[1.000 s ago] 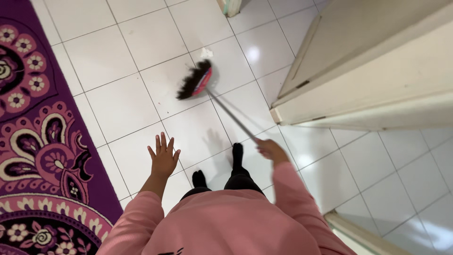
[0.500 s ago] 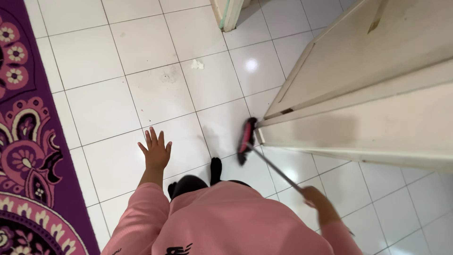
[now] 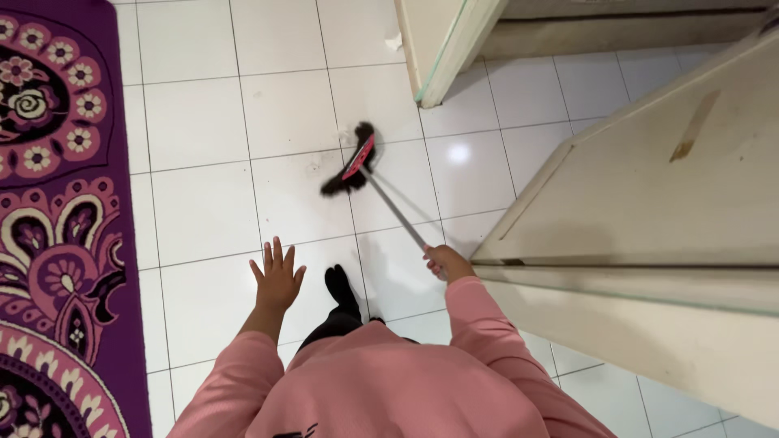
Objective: The person sweeps the tiled floor using a broom, moving around a patterned rug and under a table, then opens a door and places a pink garment into an orange basket.
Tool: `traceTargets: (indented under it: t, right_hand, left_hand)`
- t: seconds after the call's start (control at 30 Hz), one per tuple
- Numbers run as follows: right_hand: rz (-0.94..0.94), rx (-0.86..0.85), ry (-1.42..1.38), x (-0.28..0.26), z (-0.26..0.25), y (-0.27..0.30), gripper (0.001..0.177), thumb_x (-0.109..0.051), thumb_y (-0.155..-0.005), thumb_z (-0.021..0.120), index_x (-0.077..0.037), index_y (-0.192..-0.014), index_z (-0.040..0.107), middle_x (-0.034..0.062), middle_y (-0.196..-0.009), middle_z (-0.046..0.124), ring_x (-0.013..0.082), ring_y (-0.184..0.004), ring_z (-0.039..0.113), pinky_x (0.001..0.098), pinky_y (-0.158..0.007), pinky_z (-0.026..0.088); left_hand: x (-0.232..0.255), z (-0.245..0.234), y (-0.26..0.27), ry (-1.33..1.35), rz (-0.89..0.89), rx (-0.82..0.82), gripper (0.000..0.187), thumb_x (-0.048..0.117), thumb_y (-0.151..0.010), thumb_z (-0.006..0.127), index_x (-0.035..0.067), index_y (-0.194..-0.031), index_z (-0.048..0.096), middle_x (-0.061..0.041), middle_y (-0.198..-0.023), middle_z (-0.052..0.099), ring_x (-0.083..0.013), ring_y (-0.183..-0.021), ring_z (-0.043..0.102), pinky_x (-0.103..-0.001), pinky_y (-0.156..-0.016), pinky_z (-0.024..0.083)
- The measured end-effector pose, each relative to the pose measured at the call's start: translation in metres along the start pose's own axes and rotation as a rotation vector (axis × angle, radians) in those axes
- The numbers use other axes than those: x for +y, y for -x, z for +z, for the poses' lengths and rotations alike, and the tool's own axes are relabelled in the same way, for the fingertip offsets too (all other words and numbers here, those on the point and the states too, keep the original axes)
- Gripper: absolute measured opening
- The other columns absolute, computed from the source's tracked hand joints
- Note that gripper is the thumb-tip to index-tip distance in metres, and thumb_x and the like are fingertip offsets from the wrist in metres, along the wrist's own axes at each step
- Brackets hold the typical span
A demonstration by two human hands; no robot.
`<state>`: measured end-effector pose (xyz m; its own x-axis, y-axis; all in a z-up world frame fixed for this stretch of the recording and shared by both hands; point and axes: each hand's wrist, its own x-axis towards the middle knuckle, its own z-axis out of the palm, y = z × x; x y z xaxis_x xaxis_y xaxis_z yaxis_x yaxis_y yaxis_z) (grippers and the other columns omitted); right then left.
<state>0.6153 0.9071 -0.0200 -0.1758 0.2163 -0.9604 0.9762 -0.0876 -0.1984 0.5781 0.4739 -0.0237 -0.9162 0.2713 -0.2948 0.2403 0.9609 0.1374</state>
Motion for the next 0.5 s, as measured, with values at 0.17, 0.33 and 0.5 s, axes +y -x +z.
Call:
traceTargets:
  t: [0.17,0.33,0.5]
  right_hand:
    - [-0.117,0.224,0.251,-0.001,-0.103,0.045,0.046,-0.051,-0.100,0.059,-0.007,-0.096,0.072,0.0035,-0.071,0.047,0.0162,-0.058,0.039,0.0352,-0.055,0.036]
    - [0.027,0.354,0.456,0.099,-0.196,0.128,0.038,-0.041,-0.104,0.053,-0.008,-0.103,0.073,0.0038,-0.060,0.053,0.0143,-0.047,0.041,0.0355,-0.047,0.037]
    - [0.286,0.333,0.367,0.143,-0.190,0.087,0.036,-0.037,-0.105,0.057,-0.005,-0.112,0.072,0.0041,-0.070,0.059,0.0154,-0.051,0.043,0.0362,-0.051,0.042]
  left_hand:
    - [-0.012,-0.036,-0.074,0.033,0.001,0.173,0.067,0.052,-0.104,0.037,0.015,-0.159,0.031,-0.016,-0.172,0.004,-0.0359,-0.159,0.003,-0.073,-0.118,0.004]
    - [-0.015,-0.061,-0.127,0.037,-0.015,0.235,0.068,0.051,-0.104,0.037,0.015,-0.160,0.029,-0.016,-0.172,0.003,-0.0363,-0.158,0.002,-0.072,-0.117,0.002]
    - [-0.005,-0.057,-0.141,0.101,-0.077,0.186,0.067,0.052,-0.104,0.036,0.015,-0.159,0.029,-0.016,-0.171,0.002,-0.0358,-0.157,0.001,-0.072,-0.117,0.001]
